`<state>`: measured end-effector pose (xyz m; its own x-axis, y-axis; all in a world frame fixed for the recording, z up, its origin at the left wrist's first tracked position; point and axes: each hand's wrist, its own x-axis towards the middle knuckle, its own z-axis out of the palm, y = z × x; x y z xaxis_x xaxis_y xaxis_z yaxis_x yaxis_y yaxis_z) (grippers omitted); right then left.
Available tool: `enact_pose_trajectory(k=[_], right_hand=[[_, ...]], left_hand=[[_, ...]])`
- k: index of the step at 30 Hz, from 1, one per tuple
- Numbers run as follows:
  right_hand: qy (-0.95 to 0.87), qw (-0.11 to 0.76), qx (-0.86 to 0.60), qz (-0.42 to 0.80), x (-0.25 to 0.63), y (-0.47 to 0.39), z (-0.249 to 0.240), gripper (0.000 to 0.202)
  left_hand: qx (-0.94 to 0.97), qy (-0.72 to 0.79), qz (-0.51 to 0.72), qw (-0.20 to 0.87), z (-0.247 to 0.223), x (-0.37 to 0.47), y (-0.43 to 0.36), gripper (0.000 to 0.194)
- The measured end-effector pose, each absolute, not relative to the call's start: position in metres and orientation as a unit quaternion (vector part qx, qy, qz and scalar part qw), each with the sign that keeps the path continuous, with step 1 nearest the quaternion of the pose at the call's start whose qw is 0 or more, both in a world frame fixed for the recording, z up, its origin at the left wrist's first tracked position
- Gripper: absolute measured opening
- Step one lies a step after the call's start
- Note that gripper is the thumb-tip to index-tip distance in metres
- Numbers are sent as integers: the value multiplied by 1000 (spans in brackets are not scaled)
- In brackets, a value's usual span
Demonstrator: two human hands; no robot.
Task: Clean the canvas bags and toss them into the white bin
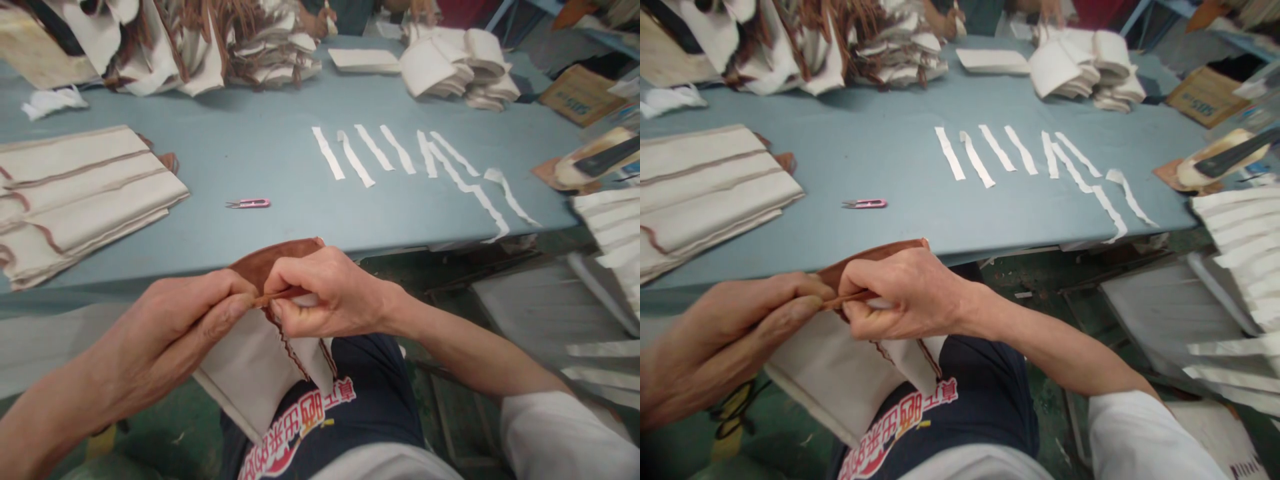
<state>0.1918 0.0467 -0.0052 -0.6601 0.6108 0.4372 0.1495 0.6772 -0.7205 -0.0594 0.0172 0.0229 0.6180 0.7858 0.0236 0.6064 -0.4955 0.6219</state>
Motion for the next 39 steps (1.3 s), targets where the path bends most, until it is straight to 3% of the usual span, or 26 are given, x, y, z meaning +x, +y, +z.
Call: enact_pose_trajectory(k=[7,16,20,25,30,35,39], right_hand=[[-892,376,-197,157,192,40,-5,24],[-920,319,-184,133,202,29,15,30],[-910,283,-172,250,205,28,17,27],[-839,304,-197,407,204,41,-5,18],[-723,296,-210,588,196,57,-32,40],[-553,305,-178,755,179,54,-43,63],[-496,257,-195,806,178,54,-44,67]], left_hand=[[906,275,194,258,27,-59,25,21],[912,269,168,261,43,-54,21,25],[893,279,148,320,33,-50,16,35],[856,326,201,348,19,-42,15,35],[806,357,234,410,17,-30,16,33],[565,347,400,633,-3,-8,6,55],[531,337,453,632,-24,-5,1,57]])
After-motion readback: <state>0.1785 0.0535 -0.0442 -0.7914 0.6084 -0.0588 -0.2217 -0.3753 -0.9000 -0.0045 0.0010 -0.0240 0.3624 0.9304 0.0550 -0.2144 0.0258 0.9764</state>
